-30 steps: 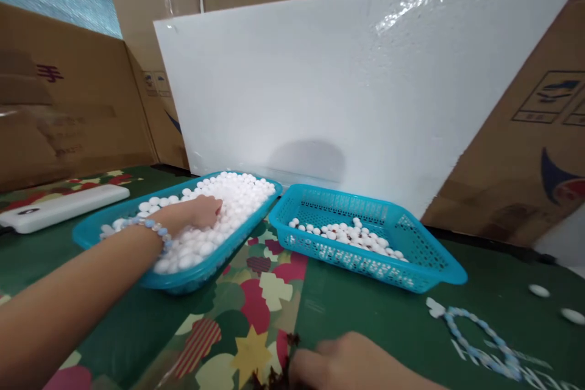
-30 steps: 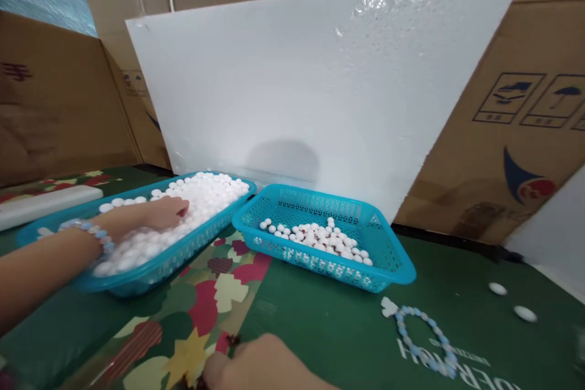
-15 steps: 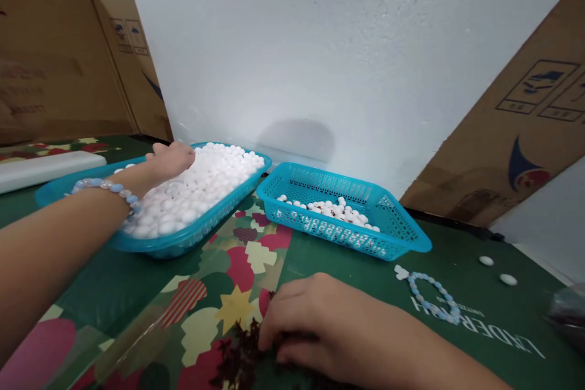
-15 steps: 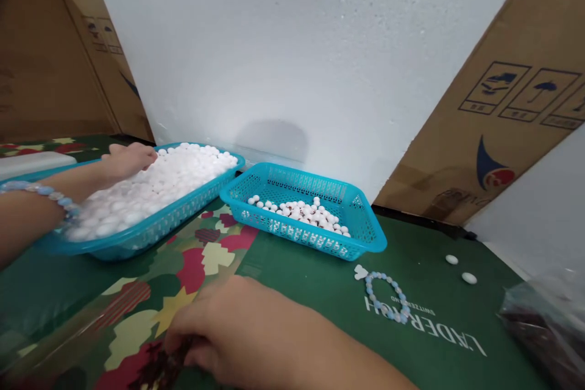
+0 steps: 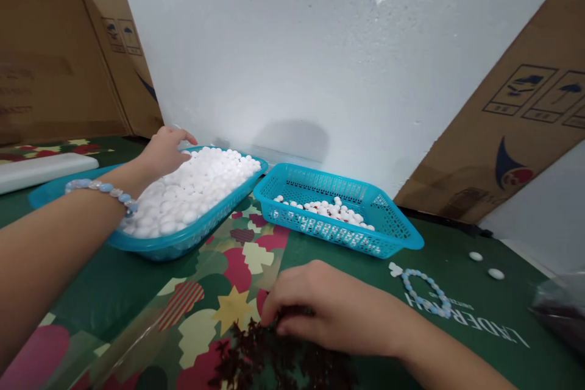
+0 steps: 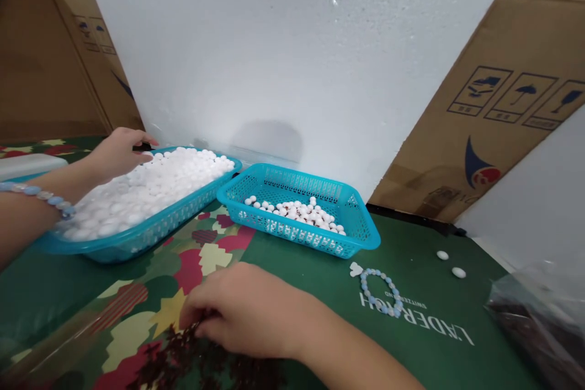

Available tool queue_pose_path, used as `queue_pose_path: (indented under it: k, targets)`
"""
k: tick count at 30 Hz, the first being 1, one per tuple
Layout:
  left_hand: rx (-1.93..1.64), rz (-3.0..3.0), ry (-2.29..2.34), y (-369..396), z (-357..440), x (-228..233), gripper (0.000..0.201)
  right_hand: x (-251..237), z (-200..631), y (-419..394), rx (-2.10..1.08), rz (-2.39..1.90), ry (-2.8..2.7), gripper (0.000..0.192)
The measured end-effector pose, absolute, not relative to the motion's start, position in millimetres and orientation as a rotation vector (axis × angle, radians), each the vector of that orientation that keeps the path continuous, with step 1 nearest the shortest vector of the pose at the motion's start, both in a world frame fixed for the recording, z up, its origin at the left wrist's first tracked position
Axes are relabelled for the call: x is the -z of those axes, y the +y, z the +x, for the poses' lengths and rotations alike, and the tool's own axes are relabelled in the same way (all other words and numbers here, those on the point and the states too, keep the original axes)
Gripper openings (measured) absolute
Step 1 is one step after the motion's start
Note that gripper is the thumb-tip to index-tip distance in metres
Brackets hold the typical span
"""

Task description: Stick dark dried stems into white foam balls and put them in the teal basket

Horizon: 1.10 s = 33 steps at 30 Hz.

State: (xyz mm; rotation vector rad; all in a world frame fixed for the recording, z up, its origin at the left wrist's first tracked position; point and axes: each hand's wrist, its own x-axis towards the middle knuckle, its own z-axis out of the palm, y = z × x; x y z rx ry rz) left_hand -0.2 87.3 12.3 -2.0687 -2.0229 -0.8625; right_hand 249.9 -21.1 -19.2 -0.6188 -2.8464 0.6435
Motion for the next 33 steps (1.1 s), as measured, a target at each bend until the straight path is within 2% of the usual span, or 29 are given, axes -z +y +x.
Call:
queue_pose_path:
  k: [11, 19, 33]
  targets:
    - [0.467, -2.054, -2.064, 88, 4, -10, 0.020, 20, 253, -20, -0.633, -0.688, -2.833, 0.017]
    - [0.543, -1.860, -2.037, 78, 17, -11, 0.025, 19, 253, -20, -0.596, -0.754, -2.780, 0.019]
    - [0.757, -2.061, -1.932, 65, 20, -11, 0.031, 22, 251, -22, -0.634, -0.811, -2.769, 0.017]
